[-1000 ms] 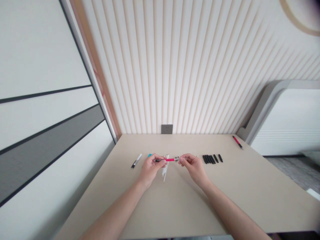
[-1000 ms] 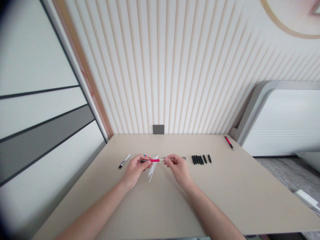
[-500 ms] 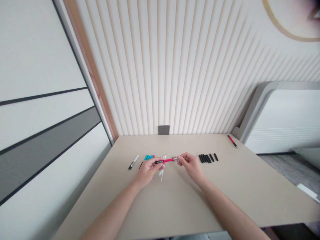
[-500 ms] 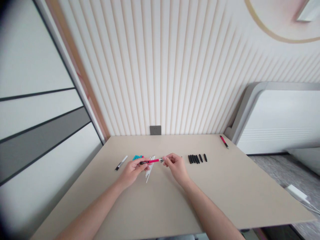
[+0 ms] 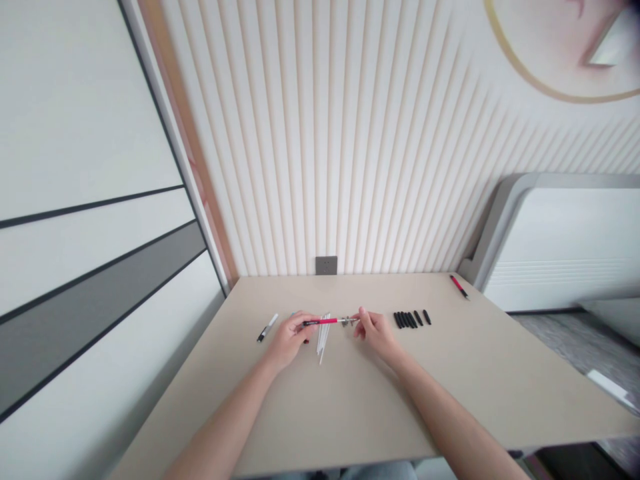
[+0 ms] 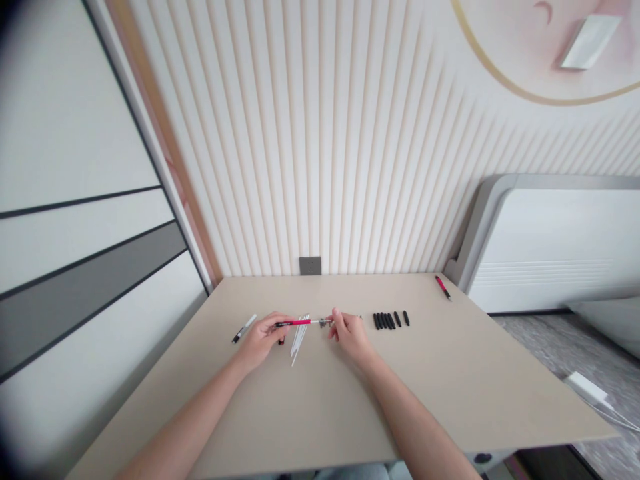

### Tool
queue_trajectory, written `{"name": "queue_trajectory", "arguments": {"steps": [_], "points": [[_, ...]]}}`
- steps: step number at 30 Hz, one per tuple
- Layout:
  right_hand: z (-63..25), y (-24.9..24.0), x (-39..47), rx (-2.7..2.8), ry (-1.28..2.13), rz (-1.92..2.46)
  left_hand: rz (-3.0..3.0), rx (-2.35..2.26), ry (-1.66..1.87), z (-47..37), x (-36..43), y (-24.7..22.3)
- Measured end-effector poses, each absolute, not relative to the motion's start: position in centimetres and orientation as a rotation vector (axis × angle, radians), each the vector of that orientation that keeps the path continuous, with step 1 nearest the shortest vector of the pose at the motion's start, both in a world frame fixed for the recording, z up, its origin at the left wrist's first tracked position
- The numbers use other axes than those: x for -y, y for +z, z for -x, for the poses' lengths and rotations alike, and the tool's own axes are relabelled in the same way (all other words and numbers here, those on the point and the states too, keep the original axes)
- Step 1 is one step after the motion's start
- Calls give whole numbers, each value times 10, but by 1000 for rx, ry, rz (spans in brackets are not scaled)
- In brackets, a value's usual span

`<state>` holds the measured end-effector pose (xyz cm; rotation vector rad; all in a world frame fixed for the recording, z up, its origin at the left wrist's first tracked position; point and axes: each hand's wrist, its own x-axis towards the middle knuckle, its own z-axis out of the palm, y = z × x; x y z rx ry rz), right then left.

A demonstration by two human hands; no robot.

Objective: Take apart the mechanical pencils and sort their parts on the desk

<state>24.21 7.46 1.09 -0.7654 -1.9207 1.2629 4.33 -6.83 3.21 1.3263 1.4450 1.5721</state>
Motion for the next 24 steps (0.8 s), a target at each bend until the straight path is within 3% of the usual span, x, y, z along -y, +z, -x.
{"name": "queue_trajectory", "arguments": {"steps": [5, 8, 15, 24], "points": [[-261, 14, -105, 2031, 671, 1019, -1278, -1505, 1593, -39, 70, 33], [-283, 17, -128, 2036, 504, 1124, -1265, -1523, 1599, -39, 70, 34], [-331, 11, -164, 1992, 251, 1372, -1309, -1575, 1533, -37, 69, 32], [-318, 0, -163, 2175, 155, 1382, -1345, -1644, 1475, -38, 69, 34]]}}
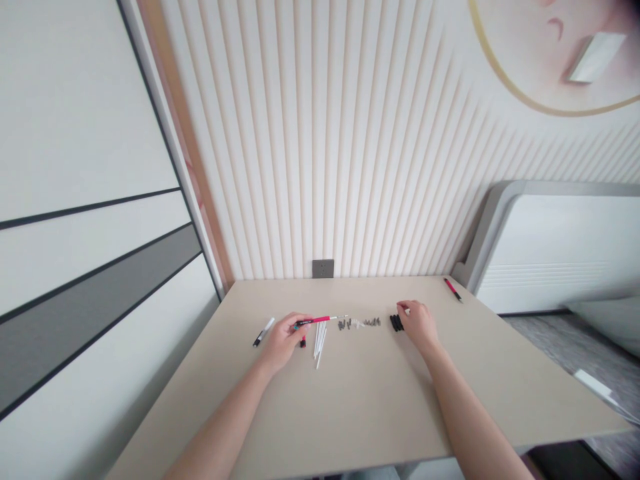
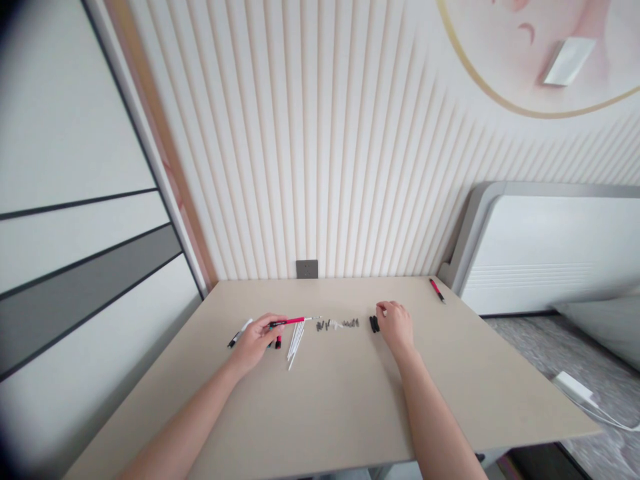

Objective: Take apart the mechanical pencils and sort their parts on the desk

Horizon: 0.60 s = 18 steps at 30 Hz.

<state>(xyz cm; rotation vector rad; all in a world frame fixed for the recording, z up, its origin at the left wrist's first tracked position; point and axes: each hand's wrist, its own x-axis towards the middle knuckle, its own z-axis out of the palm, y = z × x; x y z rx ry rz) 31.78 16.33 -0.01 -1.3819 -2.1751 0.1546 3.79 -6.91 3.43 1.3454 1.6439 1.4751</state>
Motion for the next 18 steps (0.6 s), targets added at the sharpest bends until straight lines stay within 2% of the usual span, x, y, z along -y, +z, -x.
{"name": "queue_trajectory", "arguments": {"steps": [11, 18], "points": [[-336, 3, -171, 2101, 164, 1712, -1321, -1625, 1489, -37, 68, 34], [-356, -2, -182, 1952, 324, 1934, -1326, -1638, 1483, -37, 69, 34]]}}
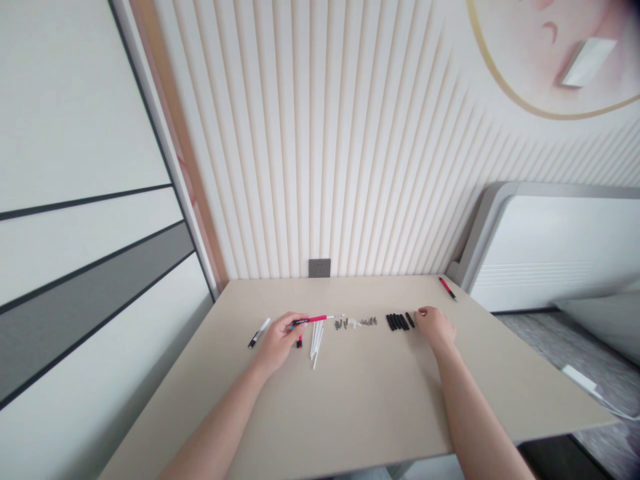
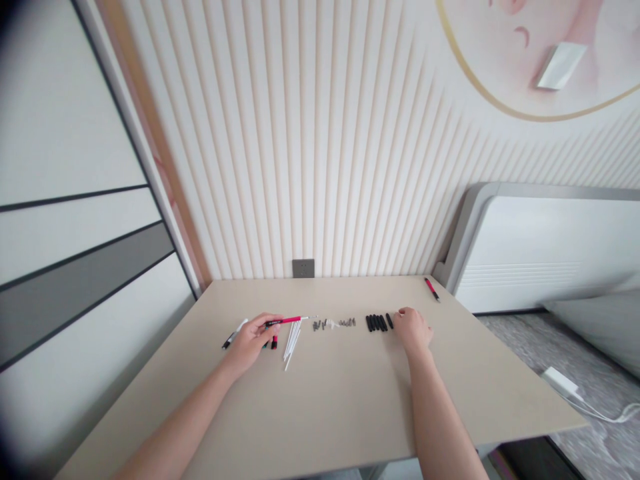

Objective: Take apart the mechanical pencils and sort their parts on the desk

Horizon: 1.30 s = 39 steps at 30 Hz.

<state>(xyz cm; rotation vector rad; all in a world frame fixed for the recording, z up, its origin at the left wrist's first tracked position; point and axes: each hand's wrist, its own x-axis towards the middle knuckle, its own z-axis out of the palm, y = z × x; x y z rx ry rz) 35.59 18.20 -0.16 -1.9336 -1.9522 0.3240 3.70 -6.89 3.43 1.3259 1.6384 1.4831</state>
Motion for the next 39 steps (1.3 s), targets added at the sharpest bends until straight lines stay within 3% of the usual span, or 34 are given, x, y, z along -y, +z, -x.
{"name": "queue_trajectory", "arguments": {"steps": [10, 27, 39], "points": [[-356, -3, -184, 1750, 605, 1779, -1362, -1631, 1460, -35, 67, 31], [-258, 7, -100, 1443, 1672, 565, -1367, -1641, 1478, -40, 70, 32], [-259, 16, -88, 1512, 1761, 564, -1370, -1620, 1488, -40, 70, 33]]}}
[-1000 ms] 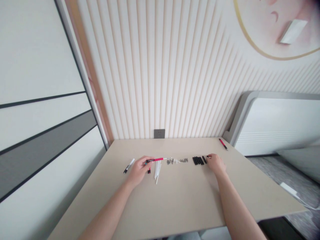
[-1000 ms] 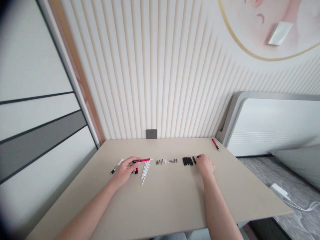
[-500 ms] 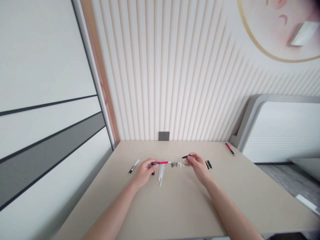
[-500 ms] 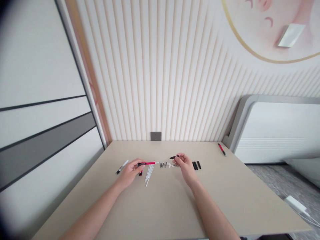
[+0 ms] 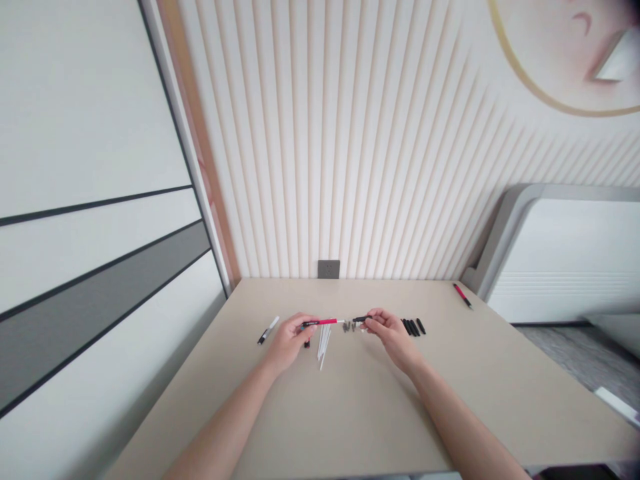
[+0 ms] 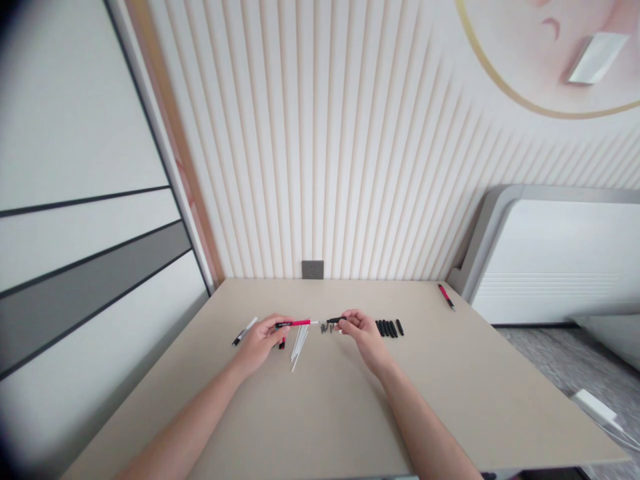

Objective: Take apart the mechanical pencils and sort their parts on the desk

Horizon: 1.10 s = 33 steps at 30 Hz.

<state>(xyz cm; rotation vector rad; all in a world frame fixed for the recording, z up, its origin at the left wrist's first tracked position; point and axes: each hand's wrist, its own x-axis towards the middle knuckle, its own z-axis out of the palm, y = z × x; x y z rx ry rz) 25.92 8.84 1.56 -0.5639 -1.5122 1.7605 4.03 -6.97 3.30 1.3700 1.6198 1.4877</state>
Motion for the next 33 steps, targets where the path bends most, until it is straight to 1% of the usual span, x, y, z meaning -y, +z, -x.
{"name": "queue_trajectory", "arguments": {"steps": [9, 15, 20, 25, 28, 33], "points": [[-257, 19, -73, 1698, 1825, 525, -1448, -1597, 1457, -41, 65, 16], [-252, 11, -69, 1878, 1650, 599, -1594, -1676, 1391, -42, 66, 15], [-250, 9, -70, 1993, 1452, 631, -1585, -1669, 1465, -41, 64, 15], [-254, 16, -70, 1962, 1368, 525, -1531, -1669, 1502, -41, 64, 15], [-255, 17, -69, 2034, 1280, 605, -1556, -1670, 1501, -41, 65, 17], [-255, 15, -68, 2116, 1250, 682, -1583, -1658, 1467, -42, 66, 19]]}}
